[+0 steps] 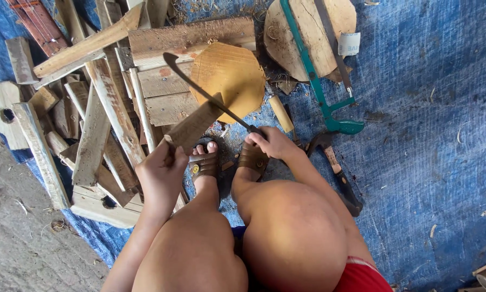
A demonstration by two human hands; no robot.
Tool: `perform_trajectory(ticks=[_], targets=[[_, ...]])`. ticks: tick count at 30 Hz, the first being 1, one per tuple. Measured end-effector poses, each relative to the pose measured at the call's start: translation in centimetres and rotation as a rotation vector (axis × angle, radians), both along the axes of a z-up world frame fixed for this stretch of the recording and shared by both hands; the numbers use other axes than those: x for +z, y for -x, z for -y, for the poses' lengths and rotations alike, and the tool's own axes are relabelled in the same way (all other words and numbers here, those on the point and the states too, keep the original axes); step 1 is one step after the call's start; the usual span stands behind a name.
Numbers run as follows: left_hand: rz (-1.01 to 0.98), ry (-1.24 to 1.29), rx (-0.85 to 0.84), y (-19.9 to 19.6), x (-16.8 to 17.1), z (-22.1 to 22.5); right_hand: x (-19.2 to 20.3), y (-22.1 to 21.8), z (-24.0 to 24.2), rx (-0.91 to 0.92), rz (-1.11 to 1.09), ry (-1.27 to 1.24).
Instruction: Carving and cutting small wooden pieces using a curved blade and a hacksaw
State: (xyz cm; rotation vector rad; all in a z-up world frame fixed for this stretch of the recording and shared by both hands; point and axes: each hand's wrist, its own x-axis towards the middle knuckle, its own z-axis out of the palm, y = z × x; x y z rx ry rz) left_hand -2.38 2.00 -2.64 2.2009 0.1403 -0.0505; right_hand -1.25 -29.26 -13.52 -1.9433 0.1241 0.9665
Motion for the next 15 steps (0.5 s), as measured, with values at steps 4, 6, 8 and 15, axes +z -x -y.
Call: perform_trajectory(ticks=[4, 6, 8, 15], targets=[[0.006, -0.004, 0.013, 0.1, -0.4, 0.1, -2.0, 1.1, -0.4, 0.035, 0.047, 0.003], [0.027, -0.005, 0.002, 0.2, -0.2, 0.2, -1.9, 1.3, -1.1, 0.053, 0.018, -0.049], [0.030, -0.016, -0.001, 0.1, -0.1, 0.1, -0.3, 1.9, -1.6, 0.117, 0.061, -0.009], [0.039, -0.047, 0.008, 0.2, -0.4, 0.0, -1.0, 2.3, -1.4, 0.099, 0.109, -0.033]])
